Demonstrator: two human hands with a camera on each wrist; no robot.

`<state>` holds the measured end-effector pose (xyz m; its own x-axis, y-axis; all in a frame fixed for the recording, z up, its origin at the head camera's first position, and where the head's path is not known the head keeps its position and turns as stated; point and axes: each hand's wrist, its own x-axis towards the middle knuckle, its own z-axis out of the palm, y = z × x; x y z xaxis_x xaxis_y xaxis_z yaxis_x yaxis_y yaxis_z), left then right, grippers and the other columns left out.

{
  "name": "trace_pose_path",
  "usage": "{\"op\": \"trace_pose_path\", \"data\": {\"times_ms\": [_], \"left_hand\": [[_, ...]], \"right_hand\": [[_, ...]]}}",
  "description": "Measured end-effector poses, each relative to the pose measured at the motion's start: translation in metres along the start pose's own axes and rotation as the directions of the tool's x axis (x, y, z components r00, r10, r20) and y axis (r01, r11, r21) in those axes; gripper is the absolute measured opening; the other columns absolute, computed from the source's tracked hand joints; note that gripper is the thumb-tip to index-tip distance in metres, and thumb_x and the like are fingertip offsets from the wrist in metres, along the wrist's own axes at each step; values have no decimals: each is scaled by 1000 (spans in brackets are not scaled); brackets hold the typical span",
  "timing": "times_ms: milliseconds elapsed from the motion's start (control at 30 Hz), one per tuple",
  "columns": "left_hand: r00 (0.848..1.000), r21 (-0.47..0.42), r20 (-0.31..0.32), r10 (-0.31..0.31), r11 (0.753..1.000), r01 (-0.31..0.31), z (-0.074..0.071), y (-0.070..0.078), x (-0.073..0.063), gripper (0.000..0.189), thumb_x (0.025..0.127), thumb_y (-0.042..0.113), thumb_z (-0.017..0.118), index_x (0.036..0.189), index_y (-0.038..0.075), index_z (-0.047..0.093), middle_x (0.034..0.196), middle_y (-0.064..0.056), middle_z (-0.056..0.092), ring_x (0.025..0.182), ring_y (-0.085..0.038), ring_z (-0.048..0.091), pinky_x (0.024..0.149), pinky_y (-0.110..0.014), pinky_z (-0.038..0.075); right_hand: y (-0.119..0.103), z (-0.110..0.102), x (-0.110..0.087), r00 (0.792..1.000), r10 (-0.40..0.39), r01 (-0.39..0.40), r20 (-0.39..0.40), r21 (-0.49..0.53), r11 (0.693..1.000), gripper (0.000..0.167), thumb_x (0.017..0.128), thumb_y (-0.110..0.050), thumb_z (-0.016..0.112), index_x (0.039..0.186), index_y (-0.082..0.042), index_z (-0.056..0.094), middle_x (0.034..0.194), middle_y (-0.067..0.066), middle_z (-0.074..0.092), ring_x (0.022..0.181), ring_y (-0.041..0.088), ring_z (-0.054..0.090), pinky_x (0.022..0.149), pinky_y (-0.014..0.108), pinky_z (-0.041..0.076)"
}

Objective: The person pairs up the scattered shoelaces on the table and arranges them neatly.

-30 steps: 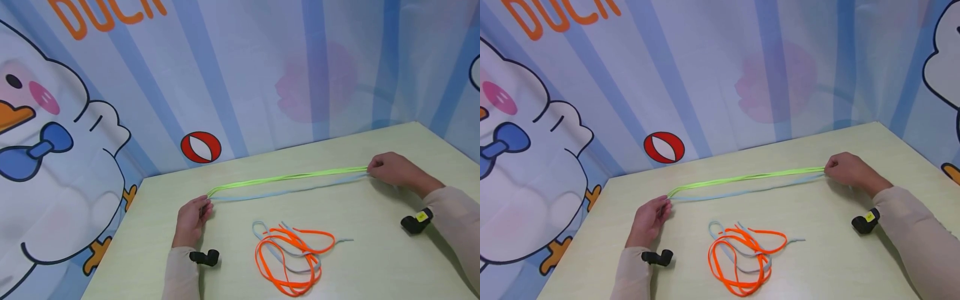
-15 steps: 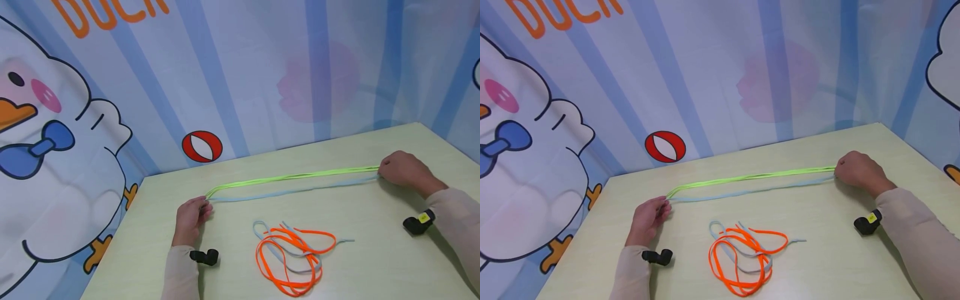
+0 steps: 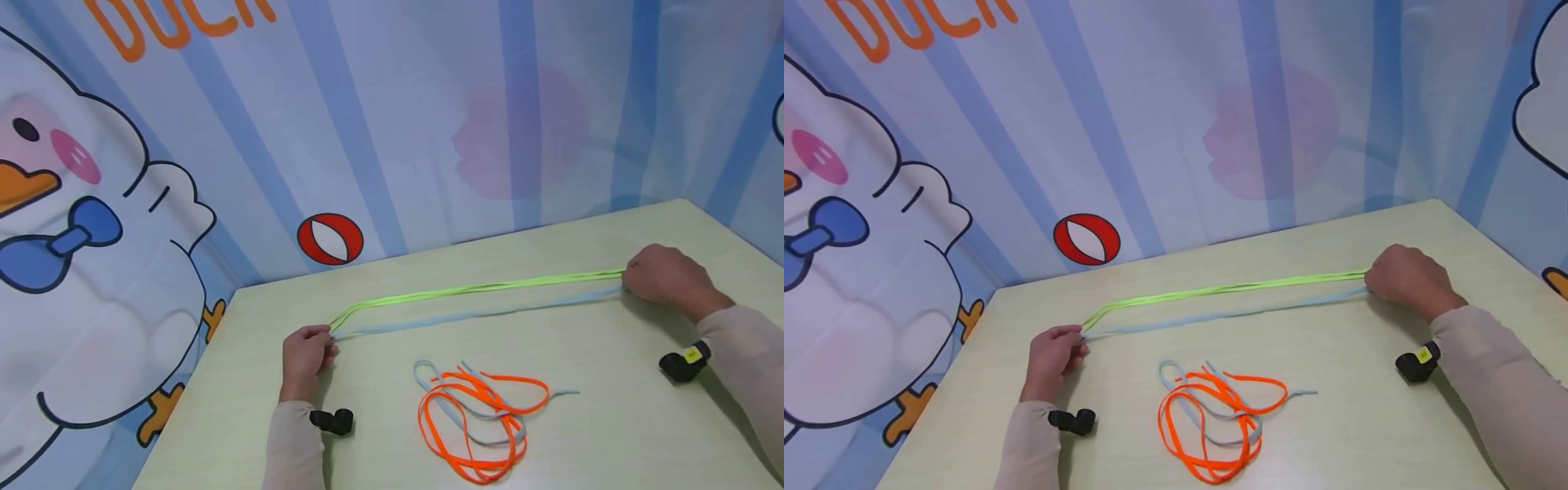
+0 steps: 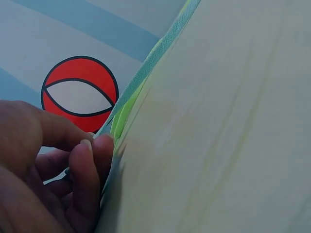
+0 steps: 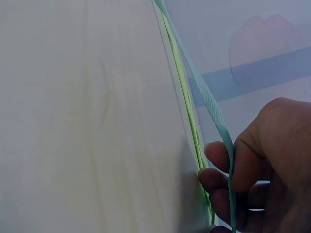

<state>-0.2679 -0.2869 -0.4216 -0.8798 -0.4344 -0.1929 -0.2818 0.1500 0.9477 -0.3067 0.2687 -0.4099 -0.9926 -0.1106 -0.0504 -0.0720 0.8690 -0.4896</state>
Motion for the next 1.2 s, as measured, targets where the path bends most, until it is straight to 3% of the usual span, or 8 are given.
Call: {"op": "trace_pose_path", "data": {"times_ms": [400,767,1033,1200], "left_hand": [[999,28,-44,-4,1000,6,0,0,0,29,97,12,57,124,4,64,98,-15,66,65,-13,63,55,-23,47],[989,-23,-140,57,998,-61,2,1,1,30,102,17,52,127,4,62,118,-14,61,72,-12,63,57,-22,49],[993,5,-53,107,994,-107,11,5,-5,30,103,19,52,128,5,62,115,-12,64,77,-16,65,64,-25,51],[979,9,77,186,982,-188,17,6,-10,27,104,18,53,125,4,63,112,-16,66,82,-22,66,69,-29,52]], "right_hand": [[-3,-5,-2,1000,11,-12,-10,-71,997,28,86,-12,40,60,-20,35,60,-4,28,57,16,22,53,37,24],[-11,-4,-5,997,-13,10,-72,-47,999,29,92,-15,35,64,-17,42,60,-2,34,57,17,31,52,36,25],[-27,3,-7,991,-57,56,-119,-12,998,25,91,-14,36,69,-14,49,62,0,37,57,18,33,51,35,24],[-34,9,-6,988,-82,81,-134,-13,997,24,90,-12,38,80,-10,60,66,3,44,59,20,39,52,36,27]]}}
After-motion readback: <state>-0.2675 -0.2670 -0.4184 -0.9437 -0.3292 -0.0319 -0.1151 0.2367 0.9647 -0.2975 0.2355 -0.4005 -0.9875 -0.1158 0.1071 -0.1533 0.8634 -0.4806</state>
